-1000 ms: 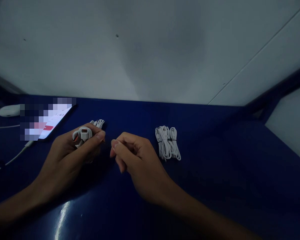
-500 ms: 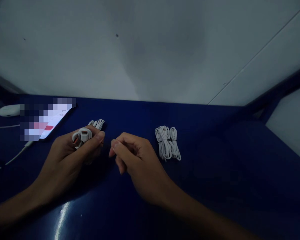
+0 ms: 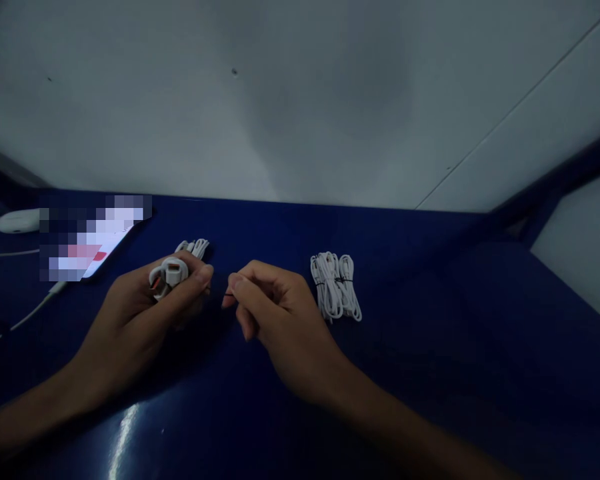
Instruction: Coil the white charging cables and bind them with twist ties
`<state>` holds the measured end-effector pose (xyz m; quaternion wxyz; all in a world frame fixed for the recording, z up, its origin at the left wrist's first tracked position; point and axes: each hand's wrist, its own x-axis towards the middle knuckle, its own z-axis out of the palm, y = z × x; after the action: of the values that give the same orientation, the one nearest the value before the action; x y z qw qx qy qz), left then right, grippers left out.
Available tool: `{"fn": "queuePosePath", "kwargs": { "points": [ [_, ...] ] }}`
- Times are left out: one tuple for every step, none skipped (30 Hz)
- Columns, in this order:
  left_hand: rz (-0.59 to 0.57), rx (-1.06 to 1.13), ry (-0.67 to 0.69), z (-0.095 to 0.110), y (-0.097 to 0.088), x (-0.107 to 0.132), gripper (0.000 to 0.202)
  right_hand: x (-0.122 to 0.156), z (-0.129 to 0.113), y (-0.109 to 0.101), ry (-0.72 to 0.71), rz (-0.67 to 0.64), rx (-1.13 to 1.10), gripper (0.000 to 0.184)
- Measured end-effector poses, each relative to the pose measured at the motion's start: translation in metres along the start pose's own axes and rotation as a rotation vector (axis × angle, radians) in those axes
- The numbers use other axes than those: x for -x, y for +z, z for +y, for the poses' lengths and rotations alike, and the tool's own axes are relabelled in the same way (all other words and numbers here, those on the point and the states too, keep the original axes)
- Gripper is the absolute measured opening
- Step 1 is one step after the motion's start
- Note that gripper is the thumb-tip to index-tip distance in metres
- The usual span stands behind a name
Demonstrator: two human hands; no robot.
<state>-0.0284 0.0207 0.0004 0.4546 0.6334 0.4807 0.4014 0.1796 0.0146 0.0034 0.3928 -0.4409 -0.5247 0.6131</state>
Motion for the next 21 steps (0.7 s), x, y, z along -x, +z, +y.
{"fn": "queuePosePath", "kwargs": {
  "points": [
    [0.003, 0.000, 0.002, -0.0002, 0.0001, -0.0002, 0.030, 0.0001, -0.0004, 0.0001, 0.000, -0.001, 0.001, 0.038],
    [0.007, -0.004, 0.006, -0.0003, 0.0002, -0.0005, 0.031, 0.0002, -0.0009, 0.0003, 0.000, 0.001, 0.005, 0.038],
    [0.013, -0.009, 0.012, -0.0004, 0.0003, -0.0006, 0.031, 0.0004, -0.0014, 0.0005, -0.001, 0.006, 0.011, 0.037],
    [0.019, -0.014, 0.017, -0.0003, 0.0004, -0.0007, 0.031, 0.0007, -0.0017, 0.0008, -0.003, 0.012, 0.021, 0.036],
    [0.024, -0.017, 0.021, -0.0001, 0.0005, -0.0007, 0.031, 0.0011, -0.0019, 0.0011, -0.007, 0.023, 0.028, 0.036],
    [0.027, -0.018, 0.023, 0.0001, 0.0005, -0.0006, 0.031, 0.0015, -0.0020, 0.0015, -0.010, 0.031, 0.029, 0.037],
    [0.027, -0.016, 0.024, 0.0004, 0.0006, -0.0006, 0.030, 0.0020, -0.0018, 0.0018, -0.011, 0.038, 0.025, 0.039],
    [0.030, -0.013, 0.026, 0.0008, 0.0006, -0.0005, 0.030, 0.0026, -0.0014, 0.0022, -0.012, 0.041, 0.014, 0.041],
    [0.032, -0.012, 0.028, 0.0011, 0.0006, -0.0005, 0.030, 0.0031, -0.0008, 0.0025, -0.010, 0.041, 0.000, 0.044],
    [0.034, -0.013, 0.031, 0.0014, 0.0006, -0.0006, 0.029, 0.0035, -0.0001, 0.0028, -0.008, 0.039, -0.014, 0.046],
    [0.035, -0.015, 0.034, 0.0016, 0.0007, -0.0008, 0.029, 0.0039, 0.0007, 0.0030, -0.005, 0.039, -0.026, 0.046],
    [0.037, -0.016, 0.035, 0.0017, 0.0007, -0.0010, 0.028, 0.0042, 0.0014, 0.0032, -0.003, 0.045, -0.032, 0.046],
    [0.037, -0.019, 0.034, 0.0018, 0.0008, -0.0012, 0.029, 0.0044, 0.0020, 0.0034, -0.002, 0.058, -0.034, 0.046],
    [0.038, -0.022, 0.031, 0.0018, 0.0008, -0.0014, 0.029, 0.0045, 0.0024, 0.0034, 0.000, 0.070, -0.032, 0.046],
    [0.038, -0.022, 0.027, 0.0017, 0.0009, -0.0016, 0.029, 0.0046, 0.0025, 0.0034, 0.003, 0.081, -0.028, 0.045],
    [0.041, -0.021, 0.022, 0.0015, 0.0009, -0.0017, 0.029, 0.0045, 0.0025, 0.0033, 0.006, 0.091, -0.025, 0.044],
    [0.043, -0.020, 0.018, 0.0012, 0.0009, -0.0018, 0.029, 0.0044, 0.0023, 0.0032, 0.011, 0.097, -0.021, 0.042],
    [0.045, -0.019, 0.016, 0.0008, 0.0008, -0.0018, 0.029, 0.0043, 0.0019, 0.0030, 0.016, 0.097, -0.017, 0.040],
    [0.046, -0.018, 0.017, 0.0002, 0.0007, -0.0018, 0.029, 0.0041, 0.0016, 0.0028, 0.020, 0.097, -0.012, 0.039],
    [0.046, -0.015, 0.017, -0.0004, 0.0006, -0.0017, 0.029, 0.0040, 0.0012, 0.0026, 0.020, 0.096, -0.006, 0.039],
    [0.047, -0.012, 0.018, -0.0010, 0.0005, -0.0017, 0.030, 0.0040, 0.0010, 0.0024, 0.016, 0.095, 0.000, 0.041]
  ]
}}
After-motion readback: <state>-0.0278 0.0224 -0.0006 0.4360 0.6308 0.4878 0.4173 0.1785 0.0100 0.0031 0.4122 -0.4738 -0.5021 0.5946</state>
